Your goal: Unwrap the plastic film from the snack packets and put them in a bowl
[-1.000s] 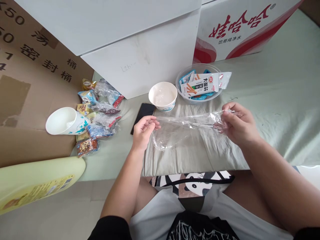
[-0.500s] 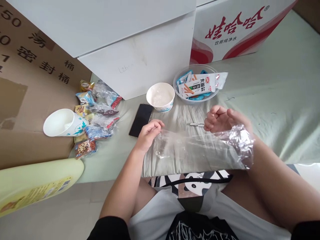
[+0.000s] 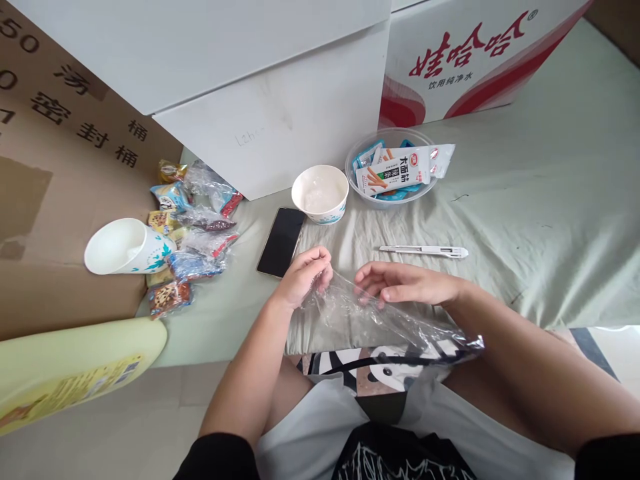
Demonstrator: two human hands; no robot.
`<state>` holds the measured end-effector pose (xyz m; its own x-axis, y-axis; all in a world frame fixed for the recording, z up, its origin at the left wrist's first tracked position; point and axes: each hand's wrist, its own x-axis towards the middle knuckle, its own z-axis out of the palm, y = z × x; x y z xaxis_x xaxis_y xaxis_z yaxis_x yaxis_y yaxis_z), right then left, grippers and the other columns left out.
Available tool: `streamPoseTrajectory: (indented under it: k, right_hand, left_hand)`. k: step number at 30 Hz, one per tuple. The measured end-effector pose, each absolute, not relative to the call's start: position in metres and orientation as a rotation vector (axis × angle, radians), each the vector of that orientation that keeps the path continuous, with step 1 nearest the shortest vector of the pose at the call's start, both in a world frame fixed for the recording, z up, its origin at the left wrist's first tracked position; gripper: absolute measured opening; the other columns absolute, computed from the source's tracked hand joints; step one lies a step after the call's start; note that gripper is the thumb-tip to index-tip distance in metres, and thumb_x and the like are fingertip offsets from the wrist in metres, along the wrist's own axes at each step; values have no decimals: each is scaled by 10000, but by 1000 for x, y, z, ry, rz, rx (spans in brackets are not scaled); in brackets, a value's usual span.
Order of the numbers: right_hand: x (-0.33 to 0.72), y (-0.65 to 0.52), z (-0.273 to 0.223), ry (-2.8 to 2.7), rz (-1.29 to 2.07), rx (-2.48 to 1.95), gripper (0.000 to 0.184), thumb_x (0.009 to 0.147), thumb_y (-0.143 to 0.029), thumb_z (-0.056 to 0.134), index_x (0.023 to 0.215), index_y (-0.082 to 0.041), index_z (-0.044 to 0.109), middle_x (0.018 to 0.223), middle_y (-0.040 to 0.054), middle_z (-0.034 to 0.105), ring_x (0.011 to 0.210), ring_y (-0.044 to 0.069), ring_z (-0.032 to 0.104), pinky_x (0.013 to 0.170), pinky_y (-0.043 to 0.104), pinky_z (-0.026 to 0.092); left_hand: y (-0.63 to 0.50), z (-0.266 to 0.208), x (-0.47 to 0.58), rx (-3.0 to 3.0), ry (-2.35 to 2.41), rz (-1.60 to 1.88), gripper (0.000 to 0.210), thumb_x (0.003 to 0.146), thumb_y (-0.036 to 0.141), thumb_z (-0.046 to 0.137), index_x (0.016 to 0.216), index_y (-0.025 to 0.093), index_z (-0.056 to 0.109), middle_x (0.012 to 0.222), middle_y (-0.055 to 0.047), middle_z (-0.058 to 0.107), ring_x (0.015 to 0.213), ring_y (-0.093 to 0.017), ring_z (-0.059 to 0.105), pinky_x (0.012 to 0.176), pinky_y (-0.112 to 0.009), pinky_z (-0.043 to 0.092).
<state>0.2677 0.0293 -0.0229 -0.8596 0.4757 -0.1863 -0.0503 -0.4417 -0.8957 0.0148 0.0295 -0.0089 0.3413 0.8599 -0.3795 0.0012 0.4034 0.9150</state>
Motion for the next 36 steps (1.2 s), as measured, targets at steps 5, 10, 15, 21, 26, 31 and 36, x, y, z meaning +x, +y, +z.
streamPoseTrajectory:
  k: [5, 10, 15, 21, 26, 31, 36]
  right_hand:
    - [261, 22, -19, -1691, 2303, -769, 364, 878, -455, 705, 1096, -184, 598, 676, -46, 636, 555, 99, 522, 533, 233, 385]
    - [252, 19, -15, -1836, 2009, -938, 228, 899, -352, 649, 754, -203, 555, 576, -50, 564, 521, 107, 487, 526, 250, 372]
    - [249, 20, -19, -1499, 2004, -816, 303, 944, -476, 598, 813, -221, 499, 610, -36, 603, 537, 123, 546, 542, 271, 436]
    - [247, 18, -24, -1398, 1817, -964, 264, 944, -459, 612, 893, -224, 504, 634, -30, 629, 553, 121, 578, 545, 267, 474]
    - [249, 17, -27, -1357, 1770, -1037, 239, 946, -410, 593, 1094, -244, 506, 627, -59, 590, 513, 131, 575, 495, 264, 472]
    - [248, 16, -25, -1384, 1738, -954, 253, 958, -447, 535, 1127, -260, 513, 664, -45, 583, 543, 148, 580, 523, 286, 478]
    - [245, 12, -33, -1746, 1098, -1379, 181, 904, -343, 521, 1024, -237, 606, 594, -35, 563, 535, 157, 543, 557, 276, 404]
  left_hand:
    - [29, -8, 18, 929, 1095, 726, 332, 790, 434, 695, 707, 203, 471, 520, 51, 540, 401, -57, 400, 402, -185, 263]
    - [31, -5, 13, 708, 1034, 908, 382, 686, 526, 744, 801, 220, 547, 601, 17, 592, 447, -102, 487, 406, -222, 372]
    - [26, -17, 25, 784, 952, 997, 863, 694, 971, 406, 1084, 239, 645, 1053, -130, 736, 1017, -294, 724, 739, -412, 616]
    - [18, -29, 40, 867, 831, 720, 868, 507, 736, 867, 1190, 235, 681, 1162, -131, 743, 1111, -333, 723, 890, -444, 622]
    - [18, -27, 33, 866, 1008, 631, 397, 815, 492, 744, 1074, 194, 697, 720, -42, 737, 578, -189, 715, 483, -264, 520]
    - [23, -25, 29, 815, 922, 755, 531, 760, 555, 790, 1144, 227, 626, 729, -32, 758, 583, -192, 722, 507, -253, 526]
    - [16, -30, 33, 940, 809, 726, 927, 621, 678, 858, 1368, 240, 528, 1174, -146, 751, 1085, -323, 733, 816, -359, 603]
